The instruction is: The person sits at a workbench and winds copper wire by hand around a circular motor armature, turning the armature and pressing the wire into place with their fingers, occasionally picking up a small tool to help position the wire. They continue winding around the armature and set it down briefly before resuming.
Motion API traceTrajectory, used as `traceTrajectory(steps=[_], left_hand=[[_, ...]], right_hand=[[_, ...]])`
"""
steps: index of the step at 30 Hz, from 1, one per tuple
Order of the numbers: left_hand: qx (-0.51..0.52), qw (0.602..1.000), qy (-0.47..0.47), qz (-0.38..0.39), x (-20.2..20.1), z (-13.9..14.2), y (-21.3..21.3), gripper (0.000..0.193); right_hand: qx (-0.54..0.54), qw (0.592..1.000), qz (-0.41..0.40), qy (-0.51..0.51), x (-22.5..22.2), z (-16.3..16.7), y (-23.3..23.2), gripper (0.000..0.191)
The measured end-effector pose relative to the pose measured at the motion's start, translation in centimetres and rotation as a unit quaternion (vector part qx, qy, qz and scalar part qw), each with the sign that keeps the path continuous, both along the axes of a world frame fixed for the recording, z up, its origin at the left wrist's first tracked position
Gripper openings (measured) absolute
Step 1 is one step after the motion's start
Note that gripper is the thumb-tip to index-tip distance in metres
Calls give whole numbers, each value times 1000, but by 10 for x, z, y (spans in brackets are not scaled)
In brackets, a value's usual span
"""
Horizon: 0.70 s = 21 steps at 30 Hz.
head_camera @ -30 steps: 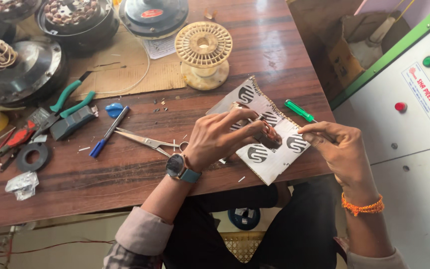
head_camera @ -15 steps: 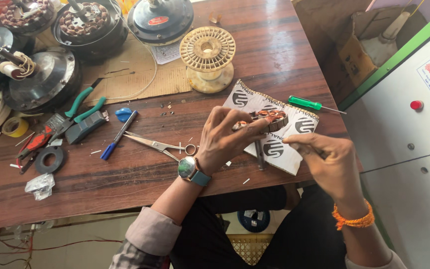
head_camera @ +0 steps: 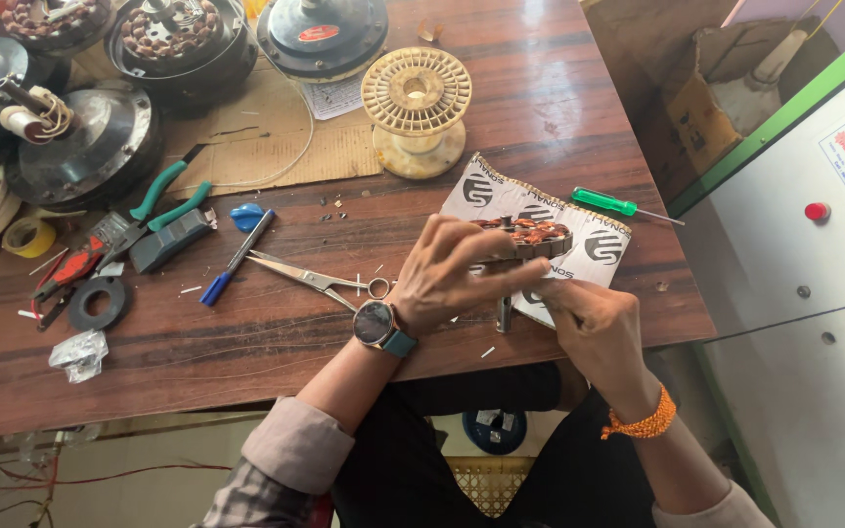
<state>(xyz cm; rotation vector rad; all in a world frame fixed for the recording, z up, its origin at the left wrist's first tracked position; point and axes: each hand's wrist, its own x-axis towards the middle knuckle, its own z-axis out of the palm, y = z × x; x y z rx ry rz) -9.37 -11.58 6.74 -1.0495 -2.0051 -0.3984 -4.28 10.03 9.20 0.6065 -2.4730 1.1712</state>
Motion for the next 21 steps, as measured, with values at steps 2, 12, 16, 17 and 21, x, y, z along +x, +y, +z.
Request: traceTrajectory(steps=[2,12,16,17,21], left_hand=[[-40,998,44,3,0,-4,-1,41],[-49,992,106,-48,-5,-14,9,28],[-71,992,85,-62,-5,-10,12,24],[-67,992,81,-67,-5,-10,12,20],[-47,993,50,-93,-7,-6,15,11]], right_hand=[[-19,1000,-5,1,0,-4,0,14],[-45,998,-1,-54,15,-1,24,18],[-53,994,-10,-97,18,-5,25,19],[-48,990,-23,-129,19,-7,25,19],[-67,981,-11,-180,20,-19,28,20]])
